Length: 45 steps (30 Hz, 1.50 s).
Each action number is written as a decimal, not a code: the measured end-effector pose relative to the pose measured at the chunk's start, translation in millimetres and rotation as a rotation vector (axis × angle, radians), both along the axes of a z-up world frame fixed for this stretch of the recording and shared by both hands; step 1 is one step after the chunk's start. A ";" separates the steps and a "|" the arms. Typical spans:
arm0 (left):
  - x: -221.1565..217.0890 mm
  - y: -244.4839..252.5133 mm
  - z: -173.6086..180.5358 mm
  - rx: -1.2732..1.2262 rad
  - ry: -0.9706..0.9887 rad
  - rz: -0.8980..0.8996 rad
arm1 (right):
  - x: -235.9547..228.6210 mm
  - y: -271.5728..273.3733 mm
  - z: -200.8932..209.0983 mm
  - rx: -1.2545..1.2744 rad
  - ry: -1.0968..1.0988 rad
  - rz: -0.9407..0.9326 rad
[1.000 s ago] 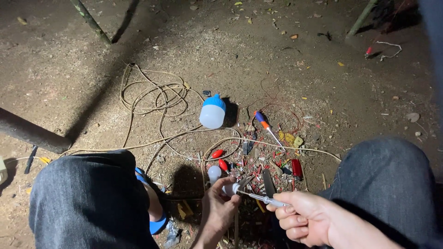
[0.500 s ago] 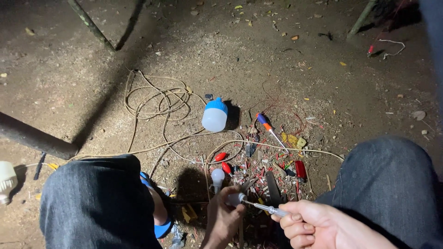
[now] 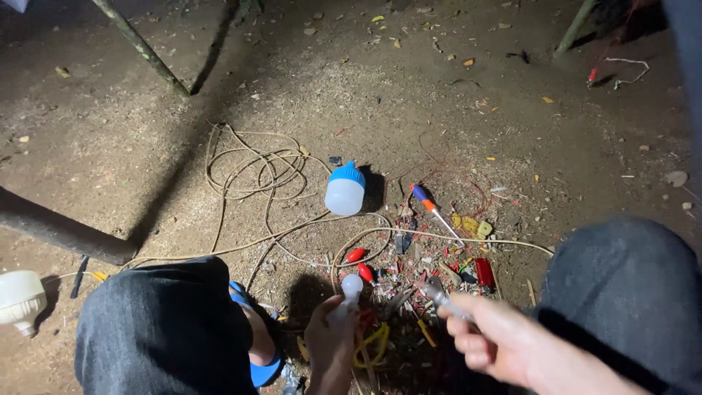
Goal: Connecting electrical wires to a light bulb socket and testing the bulb.
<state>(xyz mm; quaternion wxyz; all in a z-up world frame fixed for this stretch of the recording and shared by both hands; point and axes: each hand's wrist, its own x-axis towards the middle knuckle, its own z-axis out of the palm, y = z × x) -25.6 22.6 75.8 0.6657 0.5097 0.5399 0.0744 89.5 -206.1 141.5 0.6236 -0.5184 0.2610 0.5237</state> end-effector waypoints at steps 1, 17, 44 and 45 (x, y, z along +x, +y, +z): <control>0.6 -1.9 9.6 0.054 0.072 -0.075 | 6.3 5.7 -5.3 -0.055 -0.027 -0.091; -18.2 -13.3 -1.5 -0.016 -0.194 0.033 | 10.3 2.8 -247.8 -0.523 0.120 0.176; 3.6 -1.0 57.4 -0.252 -0.336 -0.021 | -10.7 79.2 -29.3 0.019 -0.180 0.445; 8.2 3.8 62.5 -0.252 -0.339 -0.024 | -13.5 81.6 -17.1 0.018 -0.184 0.442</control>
